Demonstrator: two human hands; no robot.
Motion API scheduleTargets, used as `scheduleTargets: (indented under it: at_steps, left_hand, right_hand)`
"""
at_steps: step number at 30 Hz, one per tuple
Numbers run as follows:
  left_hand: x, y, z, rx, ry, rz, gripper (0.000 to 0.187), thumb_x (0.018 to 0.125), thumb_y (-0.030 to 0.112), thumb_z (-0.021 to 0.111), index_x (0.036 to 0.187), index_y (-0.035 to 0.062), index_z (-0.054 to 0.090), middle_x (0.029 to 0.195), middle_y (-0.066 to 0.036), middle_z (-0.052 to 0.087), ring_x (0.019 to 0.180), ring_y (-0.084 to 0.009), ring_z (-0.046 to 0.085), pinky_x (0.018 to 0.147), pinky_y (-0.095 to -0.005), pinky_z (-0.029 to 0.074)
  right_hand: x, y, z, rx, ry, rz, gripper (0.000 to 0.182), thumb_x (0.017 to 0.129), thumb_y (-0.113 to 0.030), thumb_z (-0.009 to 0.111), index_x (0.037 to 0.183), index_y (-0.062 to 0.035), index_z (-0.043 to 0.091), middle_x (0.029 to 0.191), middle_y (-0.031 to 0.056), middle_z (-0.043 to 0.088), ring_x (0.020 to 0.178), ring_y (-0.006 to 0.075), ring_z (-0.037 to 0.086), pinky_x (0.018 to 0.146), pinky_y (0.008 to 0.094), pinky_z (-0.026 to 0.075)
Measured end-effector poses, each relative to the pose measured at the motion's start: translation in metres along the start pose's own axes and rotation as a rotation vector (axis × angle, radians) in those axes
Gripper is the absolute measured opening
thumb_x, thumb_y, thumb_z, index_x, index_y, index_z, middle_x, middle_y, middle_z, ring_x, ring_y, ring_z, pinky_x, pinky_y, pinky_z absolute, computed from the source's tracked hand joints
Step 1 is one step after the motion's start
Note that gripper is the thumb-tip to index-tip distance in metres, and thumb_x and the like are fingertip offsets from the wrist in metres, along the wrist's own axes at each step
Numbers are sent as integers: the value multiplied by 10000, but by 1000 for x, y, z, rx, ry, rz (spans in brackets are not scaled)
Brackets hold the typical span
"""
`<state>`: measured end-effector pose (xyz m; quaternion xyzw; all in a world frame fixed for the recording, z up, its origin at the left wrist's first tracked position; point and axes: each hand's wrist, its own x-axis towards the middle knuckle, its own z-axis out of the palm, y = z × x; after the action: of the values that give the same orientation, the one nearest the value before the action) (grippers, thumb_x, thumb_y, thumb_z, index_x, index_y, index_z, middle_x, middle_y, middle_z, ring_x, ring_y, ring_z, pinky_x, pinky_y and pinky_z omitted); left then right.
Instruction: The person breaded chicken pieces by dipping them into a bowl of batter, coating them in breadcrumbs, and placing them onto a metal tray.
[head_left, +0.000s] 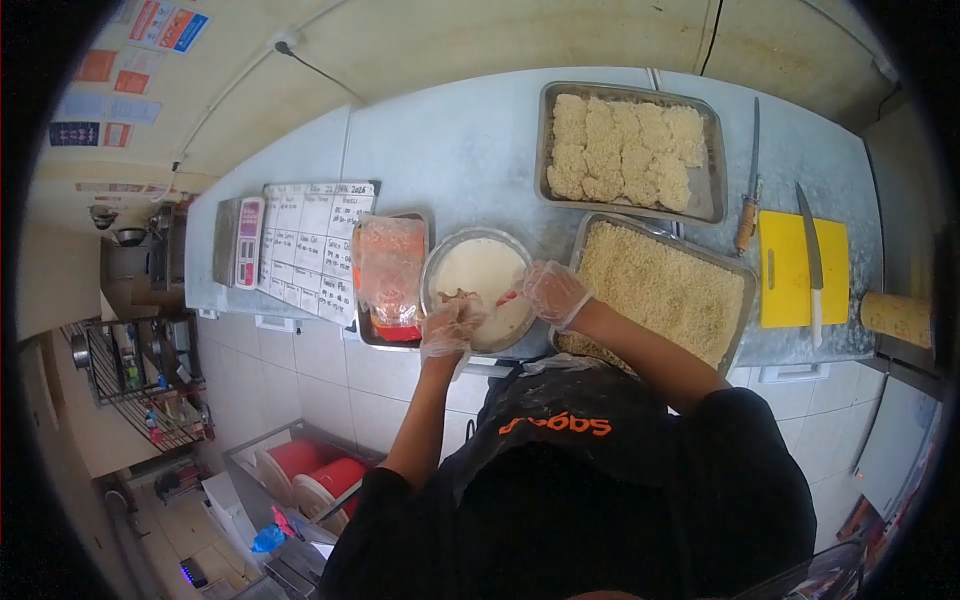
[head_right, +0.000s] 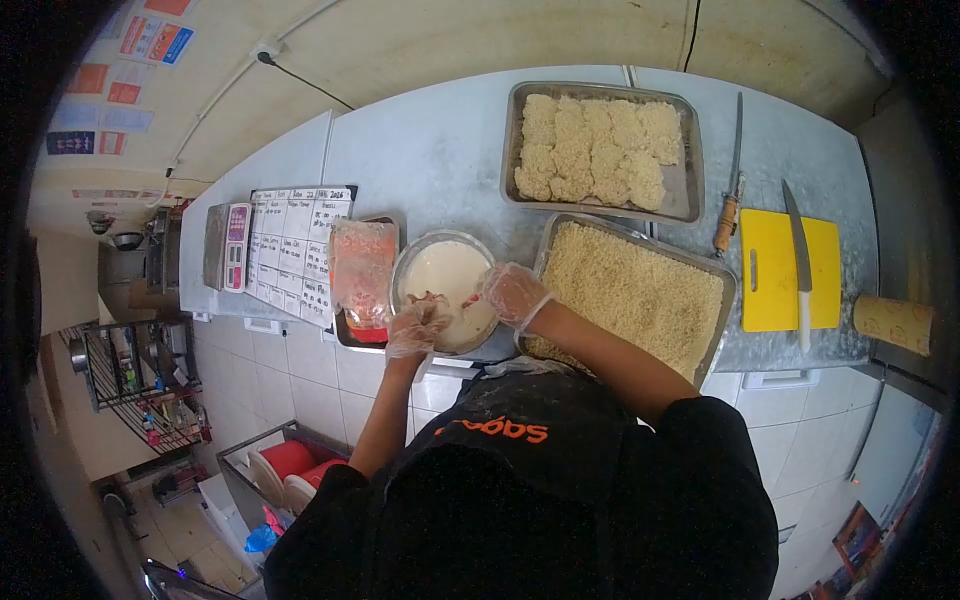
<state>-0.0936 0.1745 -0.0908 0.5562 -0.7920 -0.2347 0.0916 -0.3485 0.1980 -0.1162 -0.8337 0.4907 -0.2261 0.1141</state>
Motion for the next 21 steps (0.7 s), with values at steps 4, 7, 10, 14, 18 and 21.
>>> scheduleTargets:
  at_steps: [4, 7, 10, 14, 18, 21]
  left_hand:
    - [-2, -9, 9, 21, -40, -88, 363, 803, 273, 743, 1081, 44, 700, 1055, -203, 705, 1010, -375, 669, 897, -444, 516]
    - [5, -6, 9, 108, -22, -159, 331, 846, 307, 711, 1065, 60, 708, 1003, -217, 704, 933, -391, 680, 819, -467, 535]
    - [8, 11, -4, 216, -19, -210, 306, 881, 335, 678, 1035, 73, 712, 939, -219, 703, 864, -397, 686, 744, -480, 542]
    - [9, 21, -38, 331, -130, -141, 309, 888, 374, 657, 959, 79, 711, 872, -206, 705, 839, -384, 689, 721, -470, 540]
    - [11, 18, -65, 153, -31, -59, 367, 885, 422, 632, 868, 61, 699, 856, -191, 705, 821, -371, 688, 742, -456, 537]
    - [21, -16, -41, 357, -24, 35, 344, 880, 396, 647, 876, 57, 700, 874, -193, 703, 829, -371, 679, 756, -462, 527]
  right_hand:
    - [-10, -13, -3, 48, 95, 8, 125, 820, -154, 572, 884, -75, 646, 866, 124, 625, 885, 299, 626, 743, 435, 507]
    - [-12, -18, -4, 71, 162, 20, 133, 823, -141, 566, 893, -60, 645, 875, 131, 624, 897, 309, 620, 748, 440, 507]
    - [-14, -21, -10, 49, 97, 26, 139, 833, -145, 573, 899, -47, 646, 899, 139, 637, 913, 314, 623, 770, 437, 510]
    - [-9, -17, -22, 5, -347, 166, 207, 851, -185, 604, 970, -20, 642, 964, 155, 663, 979, 316, 634, 819, 432, 509]
    - [-30, -3, -57, 147, 74, 261, 413, 862, -262, 638, 1172, 9, 605, 1126, 211, 653, 1120, 341, 605, 959, 442, 472]
    - [-99, 17, -87, 120, 277, 531, 514, 879, -314, 643, 1284, -6, 571, 1248, 220, 617, 1198, 369, 560, 1064, 438, 408]
